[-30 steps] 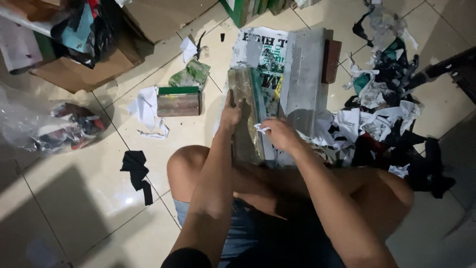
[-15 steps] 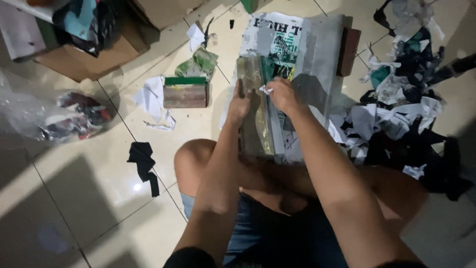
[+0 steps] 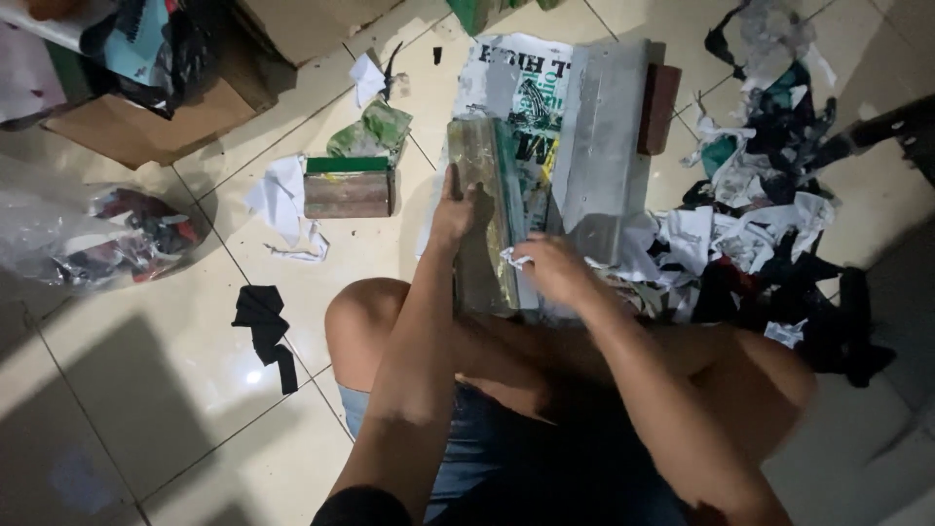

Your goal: Cleaning residue and tape from a screen printing frame using a cloth

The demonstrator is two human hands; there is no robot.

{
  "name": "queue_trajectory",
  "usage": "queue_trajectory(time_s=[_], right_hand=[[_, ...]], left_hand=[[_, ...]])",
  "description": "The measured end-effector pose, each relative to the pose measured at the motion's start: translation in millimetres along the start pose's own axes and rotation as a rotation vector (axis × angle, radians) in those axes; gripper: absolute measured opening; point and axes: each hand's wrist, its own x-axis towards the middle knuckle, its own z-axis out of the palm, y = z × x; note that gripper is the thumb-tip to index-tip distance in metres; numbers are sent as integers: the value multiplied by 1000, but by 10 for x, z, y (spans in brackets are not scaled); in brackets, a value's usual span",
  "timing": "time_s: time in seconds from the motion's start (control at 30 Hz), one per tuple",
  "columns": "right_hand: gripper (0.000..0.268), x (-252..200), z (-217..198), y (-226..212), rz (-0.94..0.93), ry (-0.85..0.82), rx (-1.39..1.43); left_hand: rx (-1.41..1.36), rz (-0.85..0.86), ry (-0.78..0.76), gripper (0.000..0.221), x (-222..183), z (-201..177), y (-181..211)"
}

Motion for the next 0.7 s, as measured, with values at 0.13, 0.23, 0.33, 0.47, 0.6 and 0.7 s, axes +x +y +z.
queue_trajectory(time_s=[0.13,0.23,0.33,0.47,0.6,0.7], right_hand=[[19,727,620,154,49,128,32],[10,1631,824,838,251,189,1212],[15,1933,376,561,-44,442,-234],[8,2936,682,1369,-293,625,-228],[14,2044,460,829,-252,512,-175],[21,726,100,-9,60,235,111]], left_hand=[[0,6,16,70,98,-32,42],[-16,-38,15,72,314,-28,-97],[21,-16,-22,75,425,-91,-148],[-52,-58,-13,73,372,-123,-86],[-45,-13,-8,73,415,-59,-170],[-10,-27,-47,75,1413,395,-1083]])
